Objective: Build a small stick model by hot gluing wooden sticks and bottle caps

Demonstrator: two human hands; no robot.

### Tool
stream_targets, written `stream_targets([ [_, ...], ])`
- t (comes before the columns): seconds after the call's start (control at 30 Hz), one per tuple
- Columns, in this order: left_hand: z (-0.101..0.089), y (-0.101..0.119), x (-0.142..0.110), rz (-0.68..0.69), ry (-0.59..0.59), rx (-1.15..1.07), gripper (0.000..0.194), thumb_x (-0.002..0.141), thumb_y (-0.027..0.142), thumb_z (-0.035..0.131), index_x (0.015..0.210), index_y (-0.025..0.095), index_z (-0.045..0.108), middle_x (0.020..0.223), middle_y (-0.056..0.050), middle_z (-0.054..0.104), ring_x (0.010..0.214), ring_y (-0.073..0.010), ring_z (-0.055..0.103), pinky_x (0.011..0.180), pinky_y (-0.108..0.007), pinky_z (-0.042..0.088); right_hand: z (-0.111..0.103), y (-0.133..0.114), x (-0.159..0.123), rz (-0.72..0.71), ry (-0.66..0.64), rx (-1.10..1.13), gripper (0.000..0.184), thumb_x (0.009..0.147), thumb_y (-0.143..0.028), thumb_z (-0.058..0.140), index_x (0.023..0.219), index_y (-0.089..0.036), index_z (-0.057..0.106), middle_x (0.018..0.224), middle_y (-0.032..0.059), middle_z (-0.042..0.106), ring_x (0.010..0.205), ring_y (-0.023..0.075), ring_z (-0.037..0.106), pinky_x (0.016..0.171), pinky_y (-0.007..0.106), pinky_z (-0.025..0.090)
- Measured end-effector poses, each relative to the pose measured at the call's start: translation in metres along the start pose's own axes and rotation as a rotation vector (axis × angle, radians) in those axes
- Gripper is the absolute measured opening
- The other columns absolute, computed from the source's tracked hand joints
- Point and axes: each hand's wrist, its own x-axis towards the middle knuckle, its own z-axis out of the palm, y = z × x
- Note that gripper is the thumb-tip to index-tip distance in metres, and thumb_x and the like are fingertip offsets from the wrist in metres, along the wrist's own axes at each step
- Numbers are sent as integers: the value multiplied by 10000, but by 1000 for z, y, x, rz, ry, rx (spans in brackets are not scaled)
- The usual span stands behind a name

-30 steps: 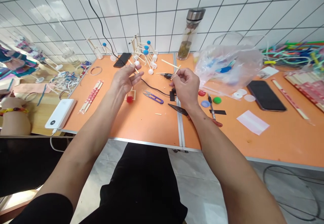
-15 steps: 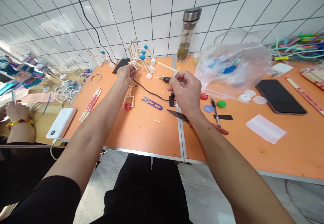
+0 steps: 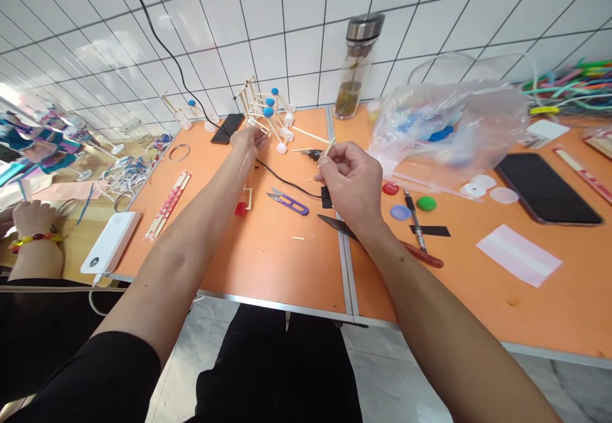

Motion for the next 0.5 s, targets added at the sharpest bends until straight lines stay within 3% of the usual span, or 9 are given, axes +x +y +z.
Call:
stream_targets([
  [0.23, 3, -2, 6, -2, -6, -14, 260, 909, 89, 759, 752, 224, 602, 714, -50, 713, 947, -261, 828, 821, -336, 623, 1, -2, -2, 15, -5, -20, 155, 930, -278, 812, 848, -262, 681, 729, -33, 723, 640, 163, 779, 618, 268, 651],
  [0.5, 5, 4, 0, -24, -16, -9, 240, 1009, 123, 679, 801, 205, 592, 752, -57, 691, 1076, -285, 842, 859, -344, 635, 1, -2, -2, 22, -10, -10, 102, 903, -224, 785, 846, -248, 704, 715, -31, 722, 634, 153, 769, 606, 251, 626],
])
